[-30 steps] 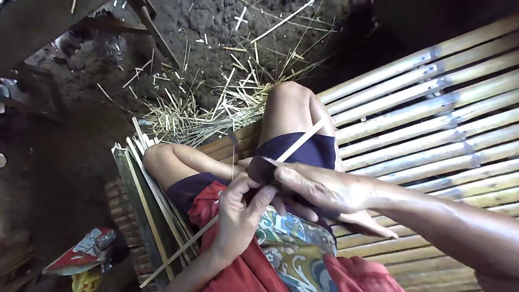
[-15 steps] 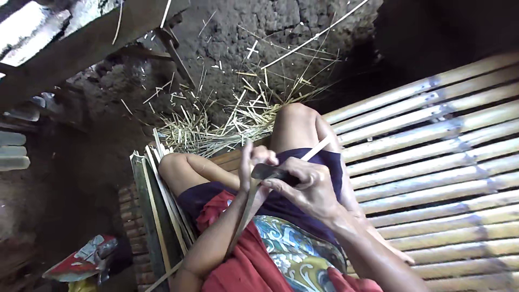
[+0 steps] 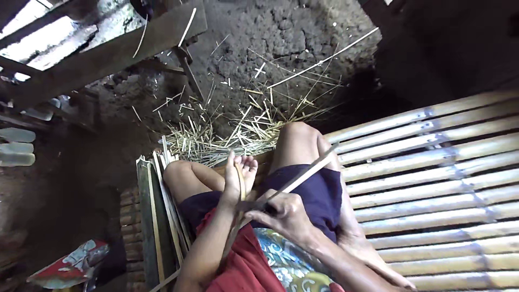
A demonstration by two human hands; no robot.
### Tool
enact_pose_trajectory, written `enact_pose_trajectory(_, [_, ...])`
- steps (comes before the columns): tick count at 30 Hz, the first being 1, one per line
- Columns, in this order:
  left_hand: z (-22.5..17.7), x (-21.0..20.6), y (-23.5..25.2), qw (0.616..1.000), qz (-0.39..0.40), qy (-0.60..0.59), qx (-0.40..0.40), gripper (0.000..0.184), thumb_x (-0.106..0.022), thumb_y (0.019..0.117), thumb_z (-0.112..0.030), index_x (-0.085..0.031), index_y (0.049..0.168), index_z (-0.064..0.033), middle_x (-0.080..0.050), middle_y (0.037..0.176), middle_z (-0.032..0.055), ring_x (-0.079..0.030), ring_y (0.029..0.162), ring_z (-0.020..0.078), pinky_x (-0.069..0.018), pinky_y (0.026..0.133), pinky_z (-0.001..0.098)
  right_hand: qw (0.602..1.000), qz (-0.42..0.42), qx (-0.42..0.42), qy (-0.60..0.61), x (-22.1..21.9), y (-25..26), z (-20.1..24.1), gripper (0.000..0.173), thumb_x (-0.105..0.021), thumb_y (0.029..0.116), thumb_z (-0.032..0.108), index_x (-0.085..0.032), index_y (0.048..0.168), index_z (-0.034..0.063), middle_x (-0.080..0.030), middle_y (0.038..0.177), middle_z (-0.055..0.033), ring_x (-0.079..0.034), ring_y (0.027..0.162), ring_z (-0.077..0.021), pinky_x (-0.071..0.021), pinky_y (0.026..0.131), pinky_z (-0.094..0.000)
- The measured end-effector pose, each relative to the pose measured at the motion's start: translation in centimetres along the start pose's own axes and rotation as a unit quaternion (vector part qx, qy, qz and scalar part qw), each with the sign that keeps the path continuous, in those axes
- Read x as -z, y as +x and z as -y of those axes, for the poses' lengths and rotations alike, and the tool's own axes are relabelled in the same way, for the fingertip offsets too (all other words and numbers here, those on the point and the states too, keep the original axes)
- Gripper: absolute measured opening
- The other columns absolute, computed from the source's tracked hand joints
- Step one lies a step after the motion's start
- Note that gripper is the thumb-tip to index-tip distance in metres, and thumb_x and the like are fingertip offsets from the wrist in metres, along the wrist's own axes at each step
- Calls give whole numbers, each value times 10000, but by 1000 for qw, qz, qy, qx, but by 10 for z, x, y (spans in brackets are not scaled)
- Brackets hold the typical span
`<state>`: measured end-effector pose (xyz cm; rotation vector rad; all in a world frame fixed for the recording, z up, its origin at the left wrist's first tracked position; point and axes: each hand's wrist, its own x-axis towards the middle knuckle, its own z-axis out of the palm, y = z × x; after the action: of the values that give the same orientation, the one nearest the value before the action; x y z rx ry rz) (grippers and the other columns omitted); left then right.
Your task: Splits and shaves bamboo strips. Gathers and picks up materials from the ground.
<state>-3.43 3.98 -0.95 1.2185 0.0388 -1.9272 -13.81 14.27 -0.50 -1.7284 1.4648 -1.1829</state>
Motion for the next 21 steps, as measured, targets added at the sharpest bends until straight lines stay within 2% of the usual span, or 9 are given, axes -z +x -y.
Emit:
enact_pose_trajectory(3, [7,9,-9,953,278,115,32,528,-266,1082,-516,-687,953,-225,-728,967,-57,-695,926,59,-569,850,243,998,-51,2,-35,16,18,-9,443,-729,899,476,-722,800,44,-695,700,-71,-651,606,-127,-530,553,-333])
enact_pose_trajectory(4, [11,8,-15,944,302,123,41,442,-318,1075,-431,-683,962,-209,-724,961,-49,-685,898,56,-566,813,240,996,-81,-13,-34,25,27,-15,411,-770,871,425,-730,808,21,-712,741,-78,-672,648,-122,-554,593,-333])
enact_pose_trajectory(6, [17,1,-25,968,232,94,35,385,-297,1068,-256,-620,871,-189,-675,805,-36,-664,776,67,-566,758,259,991,-126,-33,-32,32,38,-25,382,-809,814,386,-715,832,15,-698,768,-49,-656,683,-66,-549,629,-267])
enact_pose_trajectory(8, [15,0,-18,991,124,45,-15,444,-278,1099,-328,-631,872,-185,-691,798,-40,-685,754,62,-581,713,237,994,-104,-39,-6,23,31,-18,400,-817,818,409,-722,862,23,-704,772,-34,-662,684,-55,-572,629,-264])
enact_pose_trajectory(11, [-3,3,6,998,4,-28,-49,395,-330,1109,-362,-521,811,-187,-610,749,-31,-666,765,120,-573,785,309,999,-40,23,7,-4,7,-1,436,-757,887,471,-719,834,39,-706,737,-65,-648,644,-101,-536,601,-274])
enact_pose_trajectory(13, [-8,10,7,992,117,3,-46,482,-306,1101,-424,-595,779,-211,-657,774,-50,-681,807,94,-567,821,276,997,-44,67,-21,-4,10,-1,413,-732,921,456,-724,795,62,-721,730,-61,-672,648,-121,-552,611,-293])
enact_pose_trajectory(16, [-2,15,-8,943,306,128,-23,490,-265,1080,-500,-676,1005,-244,-723,1011,-70,-685,968,55,-566,861,251,992,-106,51,-53,19,39,-11,371,-780,875,363,-722,785,8,-714,735,-89,-682,663,-129,-573,626,-330])
enact_pose_trajectory(18, [-1,9,-23,949,291,116,-16,410,-312,1084,-396,-657,945,-223,-708,922,-62,-680,880,51,-571,807,253,990,-129,33,-42,28,51,-15,354,-804,853,338,-706,864,-3,-689,797,-52,-645,729,-39,-555,694,-234])
enact_pose_trajectory(21, [-11,10,-19,983,161,55,-63,463,-263,1107,-450,-611,899,-227,-677,897,-69,-675,903,62,-556,860,258,997,-63,41,-3,6,29,-5,391,-766,893,411,-735,867,22,-725,796,-58,-676,714,-73,-581,669,-273])
